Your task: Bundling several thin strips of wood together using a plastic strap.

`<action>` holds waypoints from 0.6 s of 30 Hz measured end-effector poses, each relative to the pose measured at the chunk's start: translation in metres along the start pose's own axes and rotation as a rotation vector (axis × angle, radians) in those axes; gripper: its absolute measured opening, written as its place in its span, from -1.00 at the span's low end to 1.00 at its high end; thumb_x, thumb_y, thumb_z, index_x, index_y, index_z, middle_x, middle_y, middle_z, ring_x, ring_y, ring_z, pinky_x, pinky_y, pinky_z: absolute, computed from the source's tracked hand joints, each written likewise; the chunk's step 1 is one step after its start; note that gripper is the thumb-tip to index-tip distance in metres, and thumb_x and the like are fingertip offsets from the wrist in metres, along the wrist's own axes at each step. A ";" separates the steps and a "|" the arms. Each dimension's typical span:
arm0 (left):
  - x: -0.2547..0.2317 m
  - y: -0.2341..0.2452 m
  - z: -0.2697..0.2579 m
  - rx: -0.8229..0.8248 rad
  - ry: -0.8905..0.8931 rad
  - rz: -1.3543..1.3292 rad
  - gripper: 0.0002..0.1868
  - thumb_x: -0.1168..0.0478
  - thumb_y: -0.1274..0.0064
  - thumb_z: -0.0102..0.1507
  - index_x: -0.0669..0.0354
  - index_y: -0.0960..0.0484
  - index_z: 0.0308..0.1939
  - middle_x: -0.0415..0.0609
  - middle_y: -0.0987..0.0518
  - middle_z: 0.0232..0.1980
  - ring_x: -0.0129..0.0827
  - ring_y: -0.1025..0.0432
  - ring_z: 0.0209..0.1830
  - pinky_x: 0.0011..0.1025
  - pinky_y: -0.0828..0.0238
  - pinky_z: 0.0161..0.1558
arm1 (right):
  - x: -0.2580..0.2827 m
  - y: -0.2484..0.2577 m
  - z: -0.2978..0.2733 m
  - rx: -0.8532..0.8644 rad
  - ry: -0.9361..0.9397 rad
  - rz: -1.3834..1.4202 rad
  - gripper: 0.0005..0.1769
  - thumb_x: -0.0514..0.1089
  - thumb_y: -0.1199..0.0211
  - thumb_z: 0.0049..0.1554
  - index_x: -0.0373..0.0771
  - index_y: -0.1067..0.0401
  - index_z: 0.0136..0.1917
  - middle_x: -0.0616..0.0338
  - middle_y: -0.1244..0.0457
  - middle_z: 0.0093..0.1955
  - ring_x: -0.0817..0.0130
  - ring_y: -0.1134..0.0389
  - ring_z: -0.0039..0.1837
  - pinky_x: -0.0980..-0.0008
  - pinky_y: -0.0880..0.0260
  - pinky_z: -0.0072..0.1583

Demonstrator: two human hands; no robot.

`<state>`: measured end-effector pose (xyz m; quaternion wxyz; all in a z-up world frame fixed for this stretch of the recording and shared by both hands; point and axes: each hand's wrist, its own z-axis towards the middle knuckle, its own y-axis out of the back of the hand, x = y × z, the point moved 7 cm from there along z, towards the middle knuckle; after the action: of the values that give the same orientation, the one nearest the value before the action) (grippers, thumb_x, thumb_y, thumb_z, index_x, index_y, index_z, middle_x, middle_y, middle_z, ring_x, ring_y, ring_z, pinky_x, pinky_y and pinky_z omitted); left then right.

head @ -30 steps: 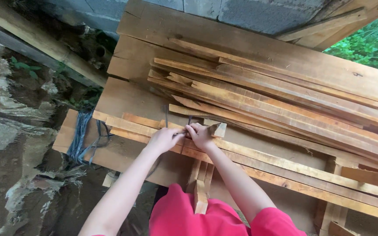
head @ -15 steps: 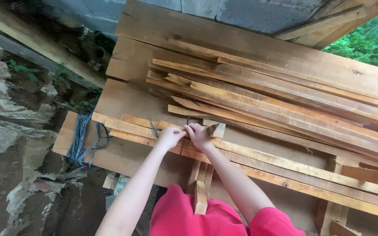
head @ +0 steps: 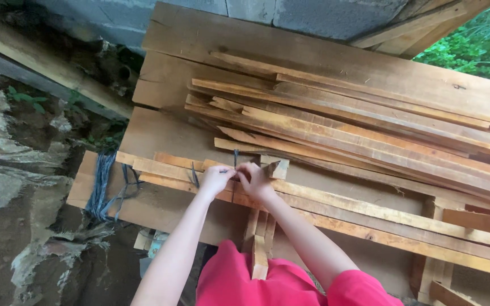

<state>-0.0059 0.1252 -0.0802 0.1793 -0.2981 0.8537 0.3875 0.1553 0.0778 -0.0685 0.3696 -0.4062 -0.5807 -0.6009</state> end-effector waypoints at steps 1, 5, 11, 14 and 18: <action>-0.002 0.003 0.003 -0.003 -0.003 0.001 -0.73 -0.15 -0.23 0.15 -0.30 -0.81 -0.15 -0.25 -0.75 -0.10 -0.31 -0.57 0.11 -0.37 -0.48 0.10 | 0.000 0.005 0.003 -0.003 0.003 0.000 -0.90 -0.17 -0.28 0.19 -0.04 -0.48 0.02 0.17 -0.44 -0.10 0.06 -0.45 0.05 0.20 -0.46 0.12; 0.005 -0.007 0.011 0.091 -0.105 -0.020 -0.71 -0.03 -0.22 0.16 -0.06 -0.81 -0.13 -0.03 -0.74 -0.08 -0.13 -0.56 0.11 -0.24 -0.46 0.09 | 0.018 0.002 -0.004 0.019 0.274 -0.123 -0.79 -0.38 -0.16 0.08 -0.25 -0.49 -0.01 -0.02 -0.31 -0.09 -0.12 -0.37 0.03 0.07 -0.42 0.12; 0.015 -0.019 0.027 0.097 -0.112 -0.023 -0.75 -0.05 -0.26 0.14 -0.16 -0.81 -0.17 -0.10 -0.76 -0.18 -0.22 -0.59 0.06 -0.35 -0.47 0.05 | 0.018 0.005 0.011 -0.058 0.379 -0.127 -0.93 -0.28 -0.23 -0.10 -0.18 -0.43 -0.27 0.15 -0.26 0.07 -0.03 -0.32 0.18 0.13 -0.34 0.24; 0.011 -0.014 0.023 0.102 -0.116 -0.084 -0.77 0.00 -0.26 0.15 -0.10 -0.81 -0.17 -0.05 -0.75 -0.19 -0.23 -0.59 0.02 -0.35 -0.46 0.03 | 0.013 0.001 0.010 -0.009 0.344 -0.176 -0.84 -0.17 -0.36 -0.13 -0.20 -0.42 -0.28 0.13 -0.24 0.03 -0.05 -0.31 0.17 0.11 -0.36 0.22; 0.005 -0.004 0.013 0.115 -0.089 -0.190 -0.74 0.00 -0.26 0.17 -0.02 -0.81 -0.15 0.01 -0.76 -0.16 -0.26 -0.59 0.02 -0.38 -0.44 0.04 | -0.021 -0.018 0.008 0.109 0.223 -0.187 -0.66 0.00 -0.48 -0.01 -0.21 -0.45 -0.10 0.12 -0.17 -0.07 -0.12 -0.34 0.05 0.07 -0.44 0.11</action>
<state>-0.0062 0.1304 -0.0936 0.2700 -0.3493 0.8336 0.3320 0.1476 0.0864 -0.0945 0.3958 -0.2604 -0.6033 -0.6416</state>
